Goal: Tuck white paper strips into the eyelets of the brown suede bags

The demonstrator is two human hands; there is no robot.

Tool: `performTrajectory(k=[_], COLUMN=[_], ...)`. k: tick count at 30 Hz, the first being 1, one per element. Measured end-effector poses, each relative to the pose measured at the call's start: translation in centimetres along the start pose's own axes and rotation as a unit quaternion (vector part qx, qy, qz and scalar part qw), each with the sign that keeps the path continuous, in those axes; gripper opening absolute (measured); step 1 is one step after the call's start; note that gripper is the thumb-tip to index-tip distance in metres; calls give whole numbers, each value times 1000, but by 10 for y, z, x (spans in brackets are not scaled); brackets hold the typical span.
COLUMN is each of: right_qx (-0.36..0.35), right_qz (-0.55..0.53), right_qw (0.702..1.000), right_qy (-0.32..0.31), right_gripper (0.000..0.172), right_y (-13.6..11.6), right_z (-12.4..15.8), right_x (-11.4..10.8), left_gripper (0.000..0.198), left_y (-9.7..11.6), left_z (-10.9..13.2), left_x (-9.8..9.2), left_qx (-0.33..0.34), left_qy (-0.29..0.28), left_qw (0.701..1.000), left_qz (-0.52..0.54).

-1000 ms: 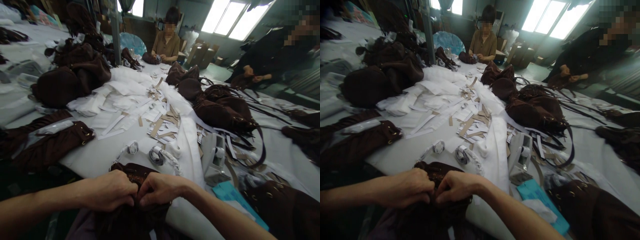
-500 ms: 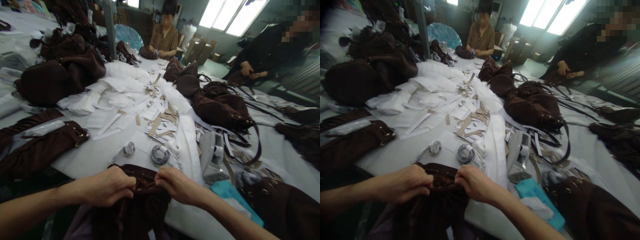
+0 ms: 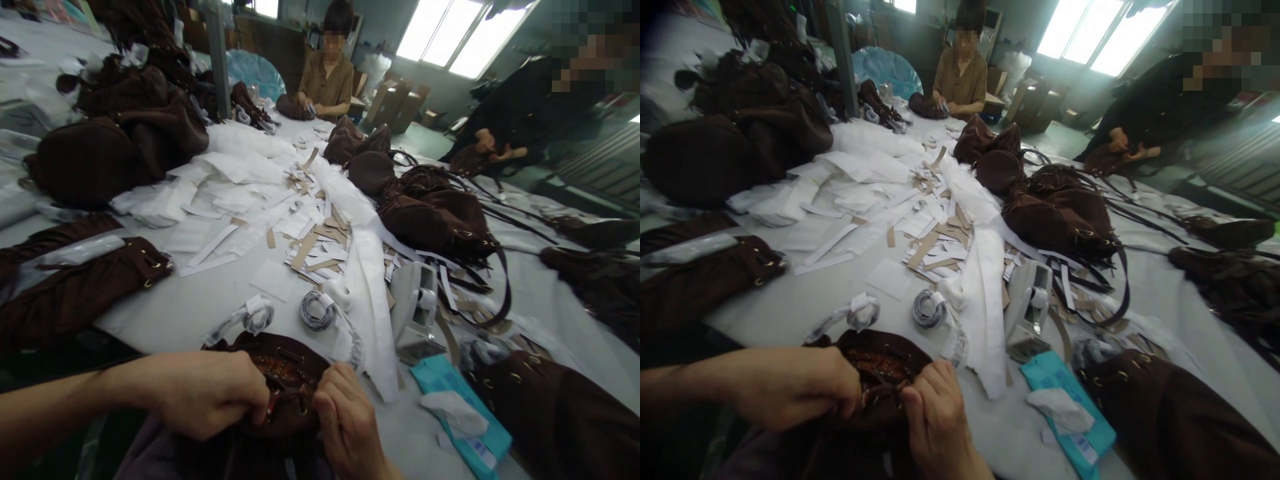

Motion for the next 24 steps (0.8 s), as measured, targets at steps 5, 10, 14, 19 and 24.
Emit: performTrajectory(k=[5,10,14,19,24], right_qx=[-31,-61,1,377,440], right_qz=[-64,-21,66,-107,-295], right_qw=[991,985,974,903,847], right_qy=[110,160,217,174,38], right_gripper=[23,22,21,27,45], right_y=[-10,-15,0,50,51], right_z=[17,31,67,101,72], right_x=[0,-2,-10,4,31], left_gripper=[25,20,9,34,34], left_y=[-12,3,-9,-15,-9], left_z=[-17,-68,-82,-71,-73], left_x=[-15,-7,20,39,42], left_qx=[-91,52,26,-17,-16], left_qy=[51,11,-3,16,-2], left_qw=[993,996,985,977,978], left_qz=[53,-69,-170,-213,-209])
Point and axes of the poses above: each hand's wrist, its own z-axis away from the middle knuckle, its own x-axis out of the palm, y = z × x, the point moved 6 cm from there along -z, towards the middle knuckle, and after that the axes turned 7 degrees about z, right-handed, at the moved point
